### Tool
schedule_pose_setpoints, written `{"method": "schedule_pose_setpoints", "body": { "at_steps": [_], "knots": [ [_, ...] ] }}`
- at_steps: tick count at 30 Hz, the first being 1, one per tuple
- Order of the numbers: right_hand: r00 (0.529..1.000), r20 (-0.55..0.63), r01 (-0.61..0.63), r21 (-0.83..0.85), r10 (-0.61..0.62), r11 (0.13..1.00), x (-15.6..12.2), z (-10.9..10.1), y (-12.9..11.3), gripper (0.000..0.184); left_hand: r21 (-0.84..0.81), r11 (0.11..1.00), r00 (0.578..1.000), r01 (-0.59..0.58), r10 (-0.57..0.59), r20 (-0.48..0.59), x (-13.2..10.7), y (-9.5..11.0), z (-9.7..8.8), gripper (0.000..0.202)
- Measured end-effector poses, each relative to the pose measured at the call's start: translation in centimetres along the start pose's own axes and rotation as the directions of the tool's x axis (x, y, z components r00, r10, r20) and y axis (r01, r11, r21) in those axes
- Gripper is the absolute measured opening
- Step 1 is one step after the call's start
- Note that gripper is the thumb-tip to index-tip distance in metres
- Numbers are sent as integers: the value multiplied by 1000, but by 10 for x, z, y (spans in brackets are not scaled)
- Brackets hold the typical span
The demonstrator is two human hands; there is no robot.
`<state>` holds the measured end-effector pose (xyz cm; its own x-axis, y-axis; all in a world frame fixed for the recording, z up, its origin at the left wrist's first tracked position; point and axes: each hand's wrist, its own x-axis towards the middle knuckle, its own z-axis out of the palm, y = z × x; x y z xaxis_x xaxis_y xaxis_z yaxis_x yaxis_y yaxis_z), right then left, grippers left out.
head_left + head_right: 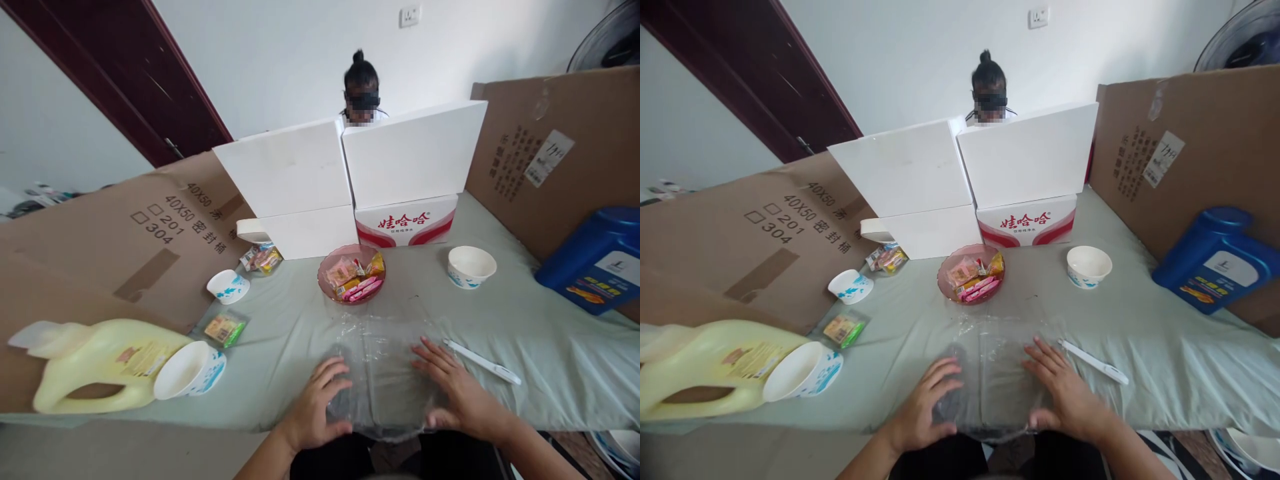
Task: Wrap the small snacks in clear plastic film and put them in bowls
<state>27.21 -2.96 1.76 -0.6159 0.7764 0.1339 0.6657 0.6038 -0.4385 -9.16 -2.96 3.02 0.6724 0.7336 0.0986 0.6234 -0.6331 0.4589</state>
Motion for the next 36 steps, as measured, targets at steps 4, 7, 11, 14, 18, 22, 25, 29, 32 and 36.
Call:
{"method": "schedule_pose_setpoints", "body": {
  "at_steps": [4, 7, 11, 14, 18, 22, 25, 29, 32, 36],
  "knots": [
    [983, 173, 30, 157, -58, 987, -16, -18, -20, 40, -75, 997, 987, -14, 26, 156, -6, 19, -7, 50],
    [980, 197, -45, 284, -12, 958, -21, -23, -26, 13, -167, 983, 987, 76, -51, 149, -6, 24, -11, 6],
    [976, 162, -210, 513, 147, 833, -19, -20, -22, 9, -372, 851, 928, 370, -316, 199, -5, 22, -20, 4],
    [939, 106, -323, 596, 327, 735, -13, -8, -15, 5, -546, 682, 873, 487, -405, 273, 1, 16, -25, 5],
    [851, -50, -375, 639, 523, 672, 2, 9, -4, 17, -586, 660, 858, 470, -496, 130, 20, 4, -20, 9],
    [766, -194, -441, 536, 613, 720, 16, 12, 6, 21, -486, 713, 793, 505, -606, -65, 45, -6, -6, 4],
    [723, -257, -550, 348, 641, 759, 23, 12, 12, 23, -305, 739, 728, 601, -663, -172, 58, -8, 5, 7],
    [717, -288, -644, 75, 635, 761, 29, 18, 15, 26, -142, 732, 701, 666, -680, -215, 61, -9, 16, 24],
    [720, -318, -661, -46, 616, 749, 31, 25, 14, 27, -98, 746, 709, 659, -659, -249, 56, -8, 19, 37],
    [735, -326, -664, -171, 594, 728, 36, 30, 10, 28, 94, 833, 734, 545, -420, -533, 57, 8, 24, 34]
  ]
}}
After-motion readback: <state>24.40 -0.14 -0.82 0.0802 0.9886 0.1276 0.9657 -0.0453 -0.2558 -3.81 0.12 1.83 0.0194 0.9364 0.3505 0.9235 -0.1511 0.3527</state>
